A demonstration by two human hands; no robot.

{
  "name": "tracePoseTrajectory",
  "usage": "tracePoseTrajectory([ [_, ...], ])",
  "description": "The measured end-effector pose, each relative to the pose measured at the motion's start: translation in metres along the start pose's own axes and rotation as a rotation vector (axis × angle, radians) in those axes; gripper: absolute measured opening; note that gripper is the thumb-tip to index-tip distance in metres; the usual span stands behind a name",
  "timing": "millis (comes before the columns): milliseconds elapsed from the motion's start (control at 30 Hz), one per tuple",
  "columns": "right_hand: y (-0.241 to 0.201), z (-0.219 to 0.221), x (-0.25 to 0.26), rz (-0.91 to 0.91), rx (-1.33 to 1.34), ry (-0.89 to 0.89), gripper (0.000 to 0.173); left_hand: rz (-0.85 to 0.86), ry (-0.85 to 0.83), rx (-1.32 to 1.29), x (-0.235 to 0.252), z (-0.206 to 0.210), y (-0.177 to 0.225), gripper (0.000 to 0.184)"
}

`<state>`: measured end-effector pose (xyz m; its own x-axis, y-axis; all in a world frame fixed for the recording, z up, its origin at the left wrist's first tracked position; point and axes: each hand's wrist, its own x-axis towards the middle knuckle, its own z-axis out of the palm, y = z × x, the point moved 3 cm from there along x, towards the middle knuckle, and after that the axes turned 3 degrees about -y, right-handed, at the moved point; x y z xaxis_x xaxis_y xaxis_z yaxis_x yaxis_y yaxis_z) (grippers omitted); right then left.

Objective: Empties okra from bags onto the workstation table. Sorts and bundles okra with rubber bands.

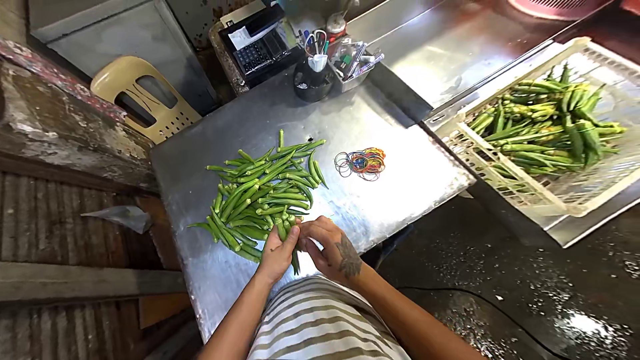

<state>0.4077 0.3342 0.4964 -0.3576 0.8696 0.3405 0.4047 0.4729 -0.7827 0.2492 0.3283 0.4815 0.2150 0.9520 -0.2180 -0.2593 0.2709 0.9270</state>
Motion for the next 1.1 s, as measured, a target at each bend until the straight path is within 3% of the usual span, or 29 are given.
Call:
tracePoseTrajectory([
  [100,-0.001,-0.033,0.014,0.059,0.050,0.093,0.024,0.001,-0.037,0.103,0.000,-0.004,0.003,0.023],
  [167,-0.006,-0.050,0.027,0.060,0.084,0.188,0.048,0.026,-0.049,0.382,0.000,-0.005,0.009,0.035],
  [233,-0.017,-0.043,0.034,0.015,0.067,0.077,0.068,0.077,-0.132,0.624,0.000,-0.001,0.017,0.044],
  [300,-0.027,-0.012,0.030,-0.094,0.018,-0.124,0.073,0.177,-0.194,0.662,-0.002,0.008,0.024,0.041],
  [400,-0.022,-0.004,0.038,-0.177,0.164,-0.224,0.068,0.205,-0.159,0.572,0.001,0.001,0.026,0.034],
  [467,-0.005,-0.026,0.050,-0.109,0.212,-0.082,0.057,0.131,-0.091,0.483,0.003,-0.007,0.026,0.025],
  [567,0.054,-0.061,0.070,0.179,-0.274,0.195,0.030,0.010,-0.011,0.416,0.005,-0.016,0.031,0.017],
  [667,0.121,-0.073,0.069,0.536,-0.717,-0.028,0.035,0.017,-0.044,0.329,0.008,-0.015,0.036,0.016],
  [767,0.143,-0.060,0.055,0.386,-0.848,0.024,0.023,0.060,-0.025,0.330,0.017,-0.015,0.045,0.016],
  [933,0.154,-0.050,0.049,0.306,-0.958,0.153,0.029,0.043,0.073,0.338,0.029,-0.016,0.051,0.024],
  [1000,0.154,-0.055,0.050,0.303,-0.890,0.178,0.031,0.063,0.100,0.332,0.031,-0.016,0.050,0.022],
  [1100,0.134,-0.072,0.051,0.355,-0.517,0.273,0.028,0.107,0.132,0.299,0.032,-0.020,0.048,0.015],
])
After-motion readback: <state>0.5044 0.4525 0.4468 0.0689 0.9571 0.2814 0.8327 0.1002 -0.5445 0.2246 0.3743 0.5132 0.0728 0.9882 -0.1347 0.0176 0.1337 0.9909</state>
